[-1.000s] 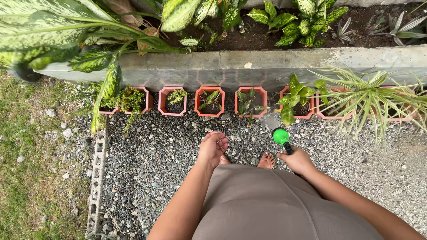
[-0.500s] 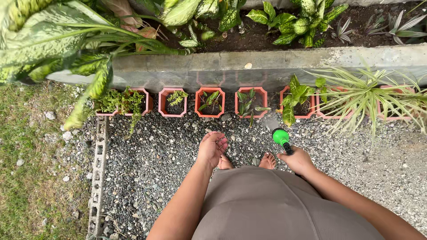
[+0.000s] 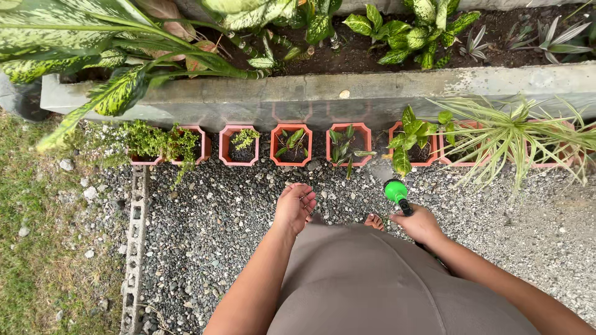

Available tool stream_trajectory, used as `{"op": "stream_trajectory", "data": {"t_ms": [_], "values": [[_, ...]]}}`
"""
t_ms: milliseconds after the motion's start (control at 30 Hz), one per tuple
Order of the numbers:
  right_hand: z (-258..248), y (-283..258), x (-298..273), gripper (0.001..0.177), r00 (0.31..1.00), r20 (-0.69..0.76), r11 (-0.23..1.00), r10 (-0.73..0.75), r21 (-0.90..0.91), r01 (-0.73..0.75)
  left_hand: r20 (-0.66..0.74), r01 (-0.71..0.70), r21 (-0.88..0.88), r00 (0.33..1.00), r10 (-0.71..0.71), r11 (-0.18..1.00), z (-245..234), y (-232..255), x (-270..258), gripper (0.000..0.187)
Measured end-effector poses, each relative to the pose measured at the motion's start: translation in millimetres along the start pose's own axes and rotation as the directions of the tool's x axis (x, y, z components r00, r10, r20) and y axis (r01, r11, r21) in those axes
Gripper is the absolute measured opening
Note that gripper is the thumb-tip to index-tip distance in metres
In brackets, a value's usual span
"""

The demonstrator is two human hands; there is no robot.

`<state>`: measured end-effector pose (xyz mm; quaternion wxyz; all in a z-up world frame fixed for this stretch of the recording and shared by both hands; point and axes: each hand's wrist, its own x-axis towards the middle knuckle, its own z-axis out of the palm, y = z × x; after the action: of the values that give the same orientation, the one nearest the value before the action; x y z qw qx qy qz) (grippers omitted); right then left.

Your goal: The person waters various potted plants and garden beds using a hose spray nozzle.

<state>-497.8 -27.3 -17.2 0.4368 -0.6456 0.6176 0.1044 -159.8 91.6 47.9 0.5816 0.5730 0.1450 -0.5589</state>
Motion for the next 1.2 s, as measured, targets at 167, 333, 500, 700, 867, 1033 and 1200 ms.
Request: {"op": "stream_trajectory", "data": {"t_ms": [167, 333, 500, 700, 867, 1033, 1200], "values": [[-11, 20, 1, 0.047, 0.991, 0.0, 0.991, 0.135, 0.015, -0.135, 0.0, 0.03, 0.024, 1.0, -0.03, 0.999, 7, -3, 3, 0.008], [-23, 58, 6, 0.052, 0.981, -0.082, 0.985, 0.175, 0.012, -0.175, 0.035, 0.032, 0.075, 0.999, -0.034, 0.997, 20, -4, 7, 0.007], [-28, 82, -3, 0.05, 0.968, -0.127, 0.974, 0.217, 0.1, -0.205, 0.055, 0.071, 0.134, 0.995, -0.079, 0.988, 36, -10, 13, 0.007], [-34, 85, -26, 0.051, 0.953, -0.141, 0.955, 0.267, 0.171, -0.242, 0.108, 0.098, 0.187, 0.987, -0.12, 0.977, 54, -20, 20, 0.007], [-35, 92, -35, 0.052, 0.948, -0.14, 0.949, 0.286, 0.18, -0.26, 0.106, 0.107, 0.238, 0.985, -0.135, 0.965, 71, -22, 19, 0.007], [-38, 93, -43, 0.053, 0.943, -0.132, 0.941, 0.307, 0.193, -0.279, 0.101, 0.129, 0.265, 0.982, -0.161, 0.955, 79, -26, 18, 0.008], [-40, 95, -46, 0.058, 0.944, -0.14, 0.951, 0.299, 0.121, -0.283, 0.109, 0.123, 0.275, 0.981, -0.158, 0.953, 80, -30, 16, 0.007]]}}
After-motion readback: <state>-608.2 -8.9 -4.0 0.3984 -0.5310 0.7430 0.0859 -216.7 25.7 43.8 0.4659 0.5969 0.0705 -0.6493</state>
